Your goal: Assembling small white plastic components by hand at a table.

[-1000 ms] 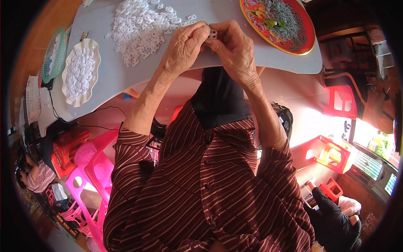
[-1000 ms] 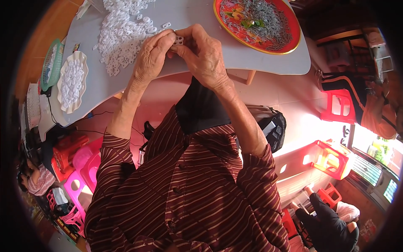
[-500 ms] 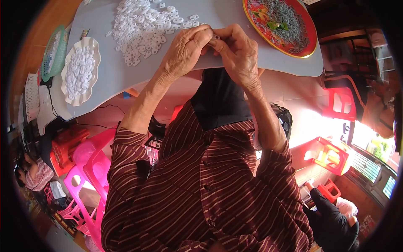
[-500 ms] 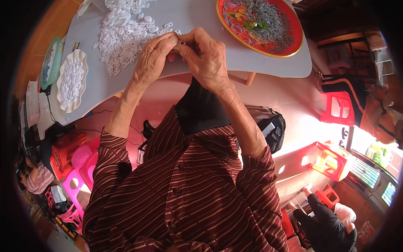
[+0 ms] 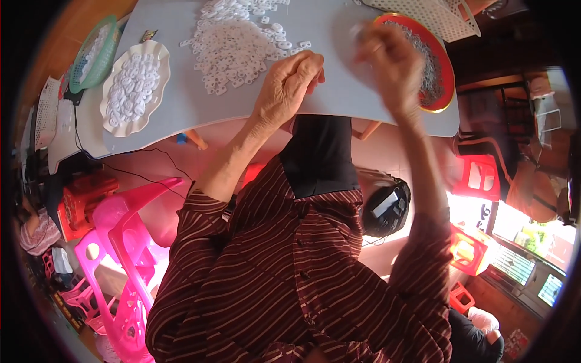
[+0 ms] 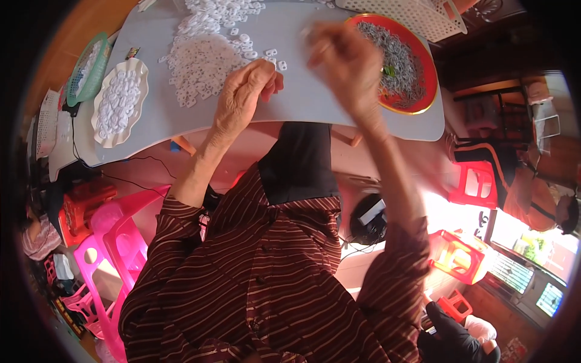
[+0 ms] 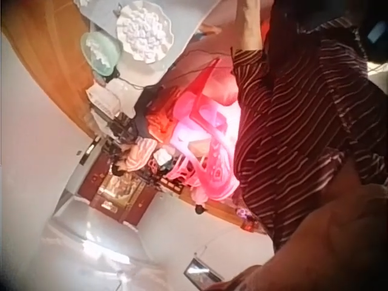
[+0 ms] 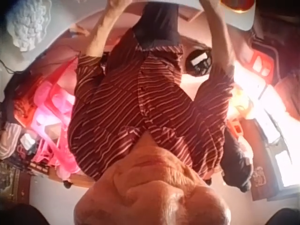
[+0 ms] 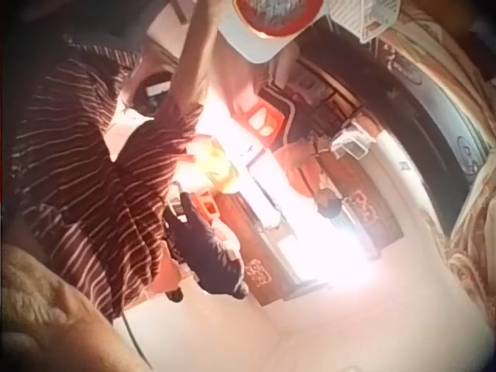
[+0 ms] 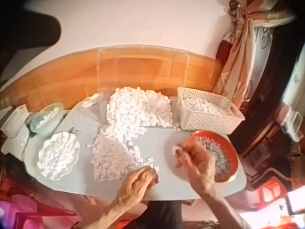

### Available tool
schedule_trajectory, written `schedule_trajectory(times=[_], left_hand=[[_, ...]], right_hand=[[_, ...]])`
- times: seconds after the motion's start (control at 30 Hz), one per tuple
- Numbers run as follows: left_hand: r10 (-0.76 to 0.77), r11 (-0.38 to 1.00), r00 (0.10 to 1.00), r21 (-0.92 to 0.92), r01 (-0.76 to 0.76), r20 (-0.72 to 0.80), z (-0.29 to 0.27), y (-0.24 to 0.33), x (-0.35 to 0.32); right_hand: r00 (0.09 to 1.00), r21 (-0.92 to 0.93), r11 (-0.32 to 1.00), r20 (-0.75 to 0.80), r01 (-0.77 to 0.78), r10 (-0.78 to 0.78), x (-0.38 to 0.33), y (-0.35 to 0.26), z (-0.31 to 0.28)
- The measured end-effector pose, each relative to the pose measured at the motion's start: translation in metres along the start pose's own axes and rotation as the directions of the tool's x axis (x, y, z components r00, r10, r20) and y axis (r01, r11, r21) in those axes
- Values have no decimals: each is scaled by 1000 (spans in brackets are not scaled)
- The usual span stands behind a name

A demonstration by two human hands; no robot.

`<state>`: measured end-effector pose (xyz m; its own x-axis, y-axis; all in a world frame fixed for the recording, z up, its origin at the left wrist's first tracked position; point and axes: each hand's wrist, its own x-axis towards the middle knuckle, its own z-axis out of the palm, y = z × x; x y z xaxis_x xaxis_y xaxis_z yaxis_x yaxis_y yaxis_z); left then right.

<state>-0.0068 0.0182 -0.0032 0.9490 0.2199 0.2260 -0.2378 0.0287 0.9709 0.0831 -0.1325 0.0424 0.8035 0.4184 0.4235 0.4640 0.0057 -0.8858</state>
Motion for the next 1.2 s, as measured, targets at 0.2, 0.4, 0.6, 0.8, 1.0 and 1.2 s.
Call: schedule_trajectory(times=[0.2, 0.4, 0.6, 0.8, 1.0, 1.2], left_hand=[[14, 996, 999, -86, -11, 31, -2, -7, -7], [1, 957, 993, -287, -34, -115, -6, -8, -9], [-61, 961, 991, -274, 25, -122, -5, -5, -9], [10, 974, 996, -225, -29, -86, -6, -6, -9], [-40, 976, 996, -215, 22, -76, -6, -5, -8], [-223, 847, 972, -507, 158, -69, -9, 0, 2]], right_hand=[[866, -857, 491, -119, 158, -486, 150, 3, -125], [817, 217, 842, 216, 494, -535, 119, 26, 12], [583, -266, 552, 603, 790, -545, 111, 43, 87], [615, -346, 655, 753, 672, -233, 129, 72, 100], [768, -531, 683, 637, 501, -67, 114, 69, 81], [843, -351, 883, 531, 312, -87, 71, 14, 33]])
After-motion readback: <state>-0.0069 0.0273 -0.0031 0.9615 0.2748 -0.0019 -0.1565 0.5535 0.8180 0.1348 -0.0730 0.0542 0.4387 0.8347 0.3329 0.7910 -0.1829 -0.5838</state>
